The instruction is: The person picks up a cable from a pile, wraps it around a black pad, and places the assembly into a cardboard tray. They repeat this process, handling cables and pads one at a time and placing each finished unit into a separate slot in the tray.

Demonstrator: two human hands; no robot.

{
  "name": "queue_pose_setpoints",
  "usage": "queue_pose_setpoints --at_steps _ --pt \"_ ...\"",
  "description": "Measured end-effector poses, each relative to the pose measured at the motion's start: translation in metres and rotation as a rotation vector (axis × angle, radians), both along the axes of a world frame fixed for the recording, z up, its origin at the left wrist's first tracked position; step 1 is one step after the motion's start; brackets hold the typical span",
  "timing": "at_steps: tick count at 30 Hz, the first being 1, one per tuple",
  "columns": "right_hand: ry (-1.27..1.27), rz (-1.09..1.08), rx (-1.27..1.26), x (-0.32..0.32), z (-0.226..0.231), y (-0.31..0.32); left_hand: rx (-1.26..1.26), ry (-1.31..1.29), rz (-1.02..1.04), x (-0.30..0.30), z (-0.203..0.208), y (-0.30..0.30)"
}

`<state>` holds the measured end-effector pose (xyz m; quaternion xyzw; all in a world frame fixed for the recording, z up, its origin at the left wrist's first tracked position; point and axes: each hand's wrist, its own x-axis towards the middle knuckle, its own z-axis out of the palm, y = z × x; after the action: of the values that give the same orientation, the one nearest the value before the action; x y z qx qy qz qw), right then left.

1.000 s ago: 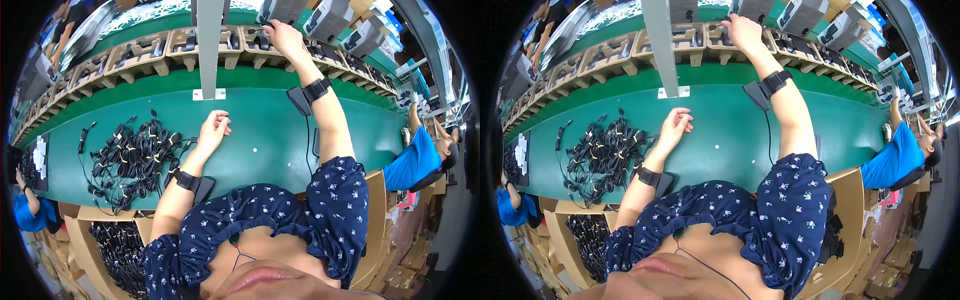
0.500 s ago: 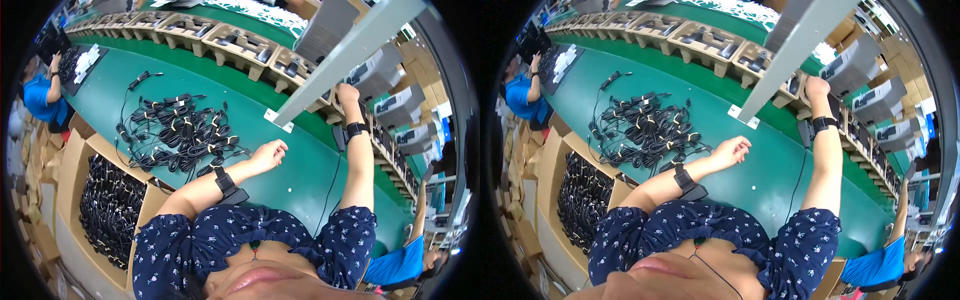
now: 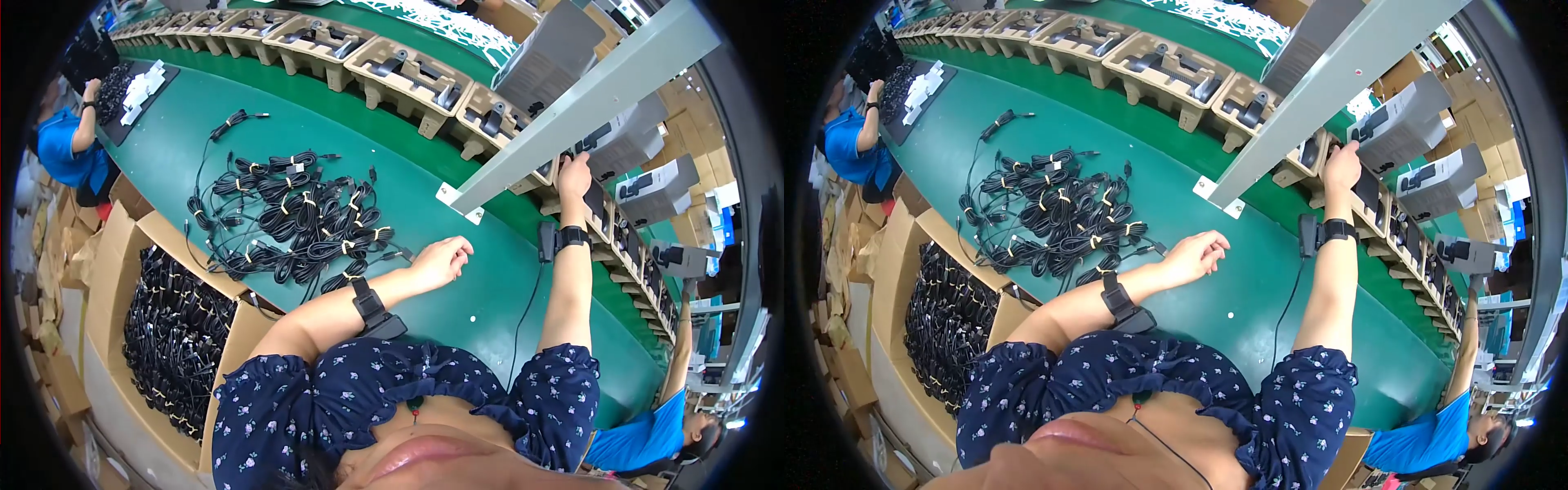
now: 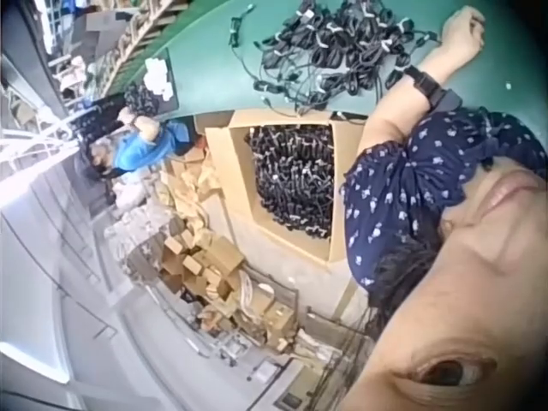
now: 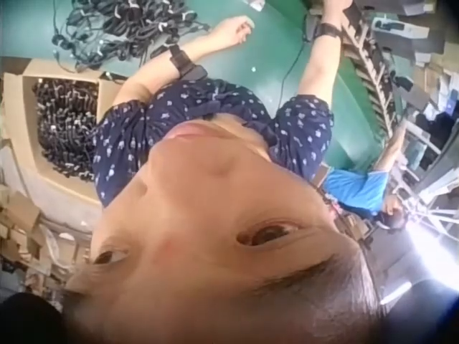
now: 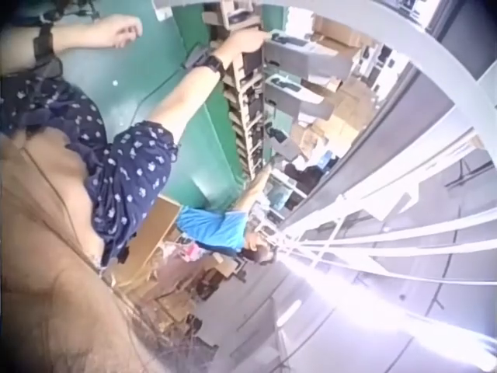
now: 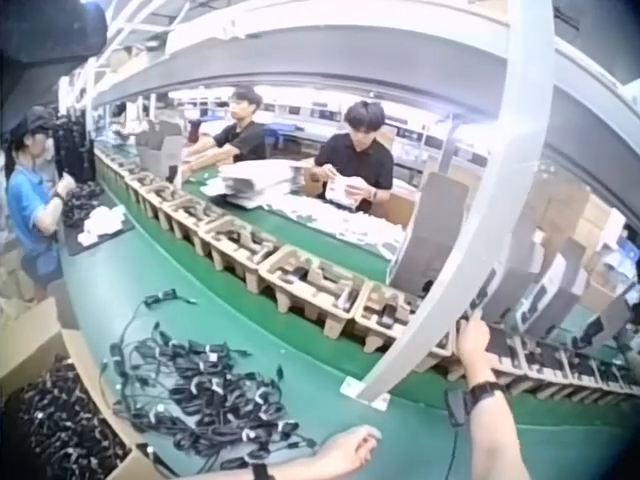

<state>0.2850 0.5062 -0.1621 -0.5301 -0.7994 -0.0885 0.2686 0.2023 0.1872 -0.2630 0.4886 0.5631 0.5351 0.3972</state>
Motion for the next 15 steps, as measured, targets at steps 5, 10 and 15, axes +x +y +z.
queue_pose_setpoints --at_steps 5,10,15 --pt "0.028 -0.046 0.028 0.007 0.002 0.001 0.003 0.029 0.001 0.004 0.006 0.002" --pt "-0.225 -0.016 0.02 0.01 0.003 -0.012 0.012 0.078 0.018 0.0 0.002 0.001" --pt "-0.147 -0.043 -0.028 0.023 -0.003 0.009 0.022 0.078 -0.007 0.003 0.003 0.004"
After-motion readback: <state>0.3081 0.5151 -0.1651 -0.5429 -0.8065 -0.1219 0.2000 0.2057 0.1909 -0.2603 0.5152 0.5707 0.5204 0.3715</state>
